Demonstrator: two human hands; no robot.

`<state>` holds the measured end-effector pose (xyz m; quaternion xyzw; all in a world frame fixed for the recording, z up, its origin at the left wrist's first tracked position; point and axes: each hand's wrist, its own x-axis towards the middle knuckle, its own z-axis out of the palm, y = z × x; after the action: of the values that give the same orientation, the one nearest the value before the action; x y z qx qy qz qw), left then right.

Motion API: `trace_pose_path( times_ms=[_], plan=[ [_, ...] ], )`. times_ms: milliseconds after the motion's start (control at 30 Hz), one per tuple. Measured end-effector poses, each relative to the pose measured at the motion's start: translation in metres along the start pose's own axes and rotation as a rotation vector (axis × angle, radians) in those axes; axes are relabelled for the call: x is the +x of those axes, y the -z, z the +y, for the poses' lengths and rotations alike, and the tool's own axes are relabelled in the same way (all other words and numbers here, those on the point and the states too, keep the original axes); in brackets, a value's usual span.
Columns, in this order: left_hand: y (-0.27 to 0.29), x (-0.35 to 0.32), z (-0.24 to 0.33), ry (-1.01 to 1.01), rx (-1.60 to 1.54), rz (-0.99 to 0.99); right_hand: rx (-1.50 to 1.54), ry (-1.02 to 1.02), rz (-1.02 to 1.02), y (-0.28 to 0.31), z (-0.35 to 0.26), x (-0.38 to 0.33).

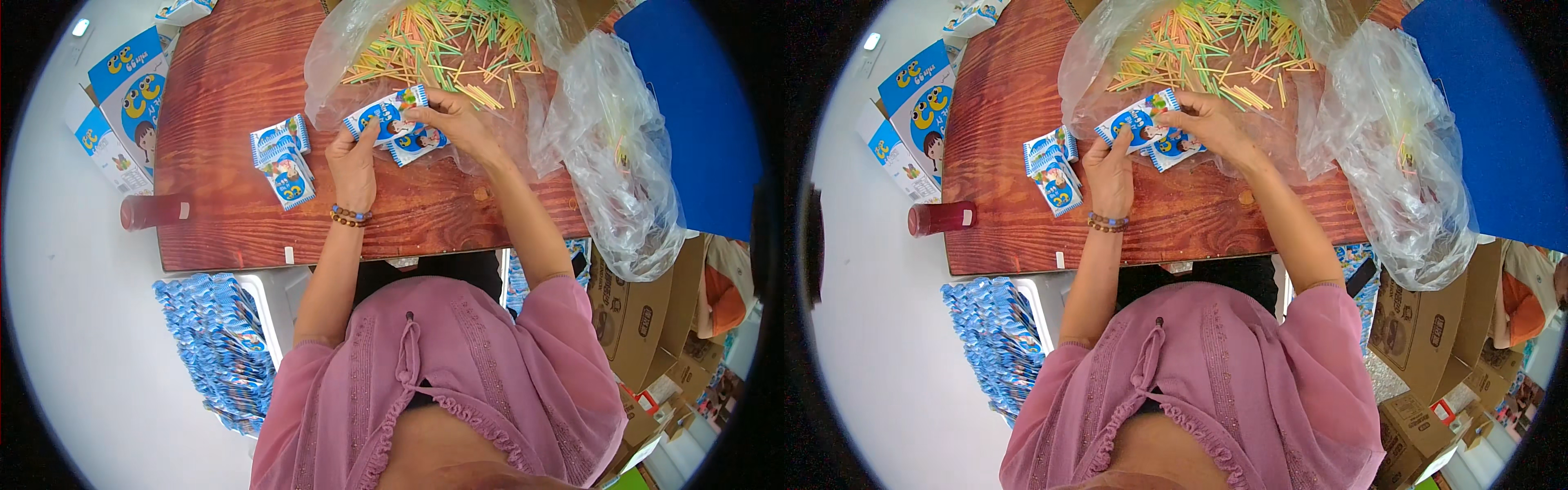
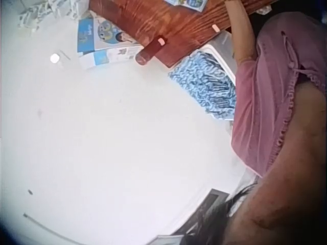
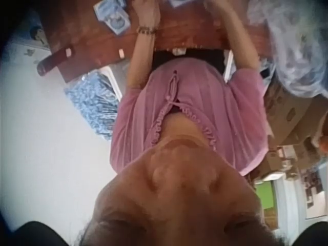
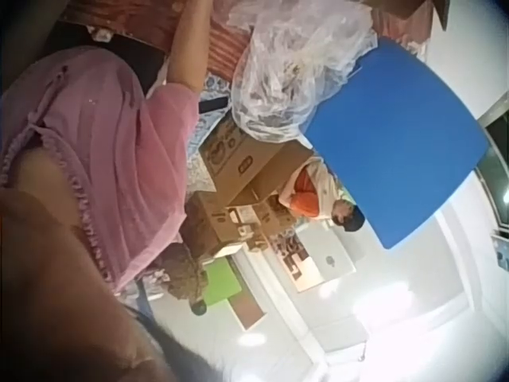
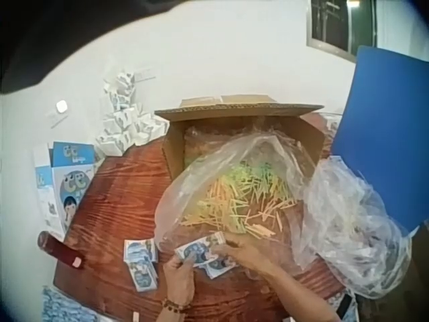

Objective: Sort and stack small blue packets onto a table while reaching into a plastic bag containing toothpicks.

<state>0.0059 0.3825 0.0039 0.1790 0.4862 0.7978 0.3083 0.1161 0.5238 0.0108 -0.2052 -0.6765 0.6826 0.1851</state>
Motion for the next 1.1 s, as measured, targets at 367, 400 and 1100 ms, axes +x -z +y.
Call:
trace_pose_path(
  times_ms=[367, 400, 1100],
  plan=[
    [0.009, -0.013, 0.002, 0.009, -0.018, 0.053, 0.130, -0.017, -0.032, -0.014, -0.016, -0.016],
    [0.009, -0.014, 0.001, 0.011, -0.018, 0.052, 0.096, 0.000, -0.022, -0.015, -0.013, -0.017],
    [0.016, -0.028, 0.003, 0.352, -0.280, 0.044, -0.466, 0.478, -0.111, -0.022, -0.013, -0.039]
  ],
)
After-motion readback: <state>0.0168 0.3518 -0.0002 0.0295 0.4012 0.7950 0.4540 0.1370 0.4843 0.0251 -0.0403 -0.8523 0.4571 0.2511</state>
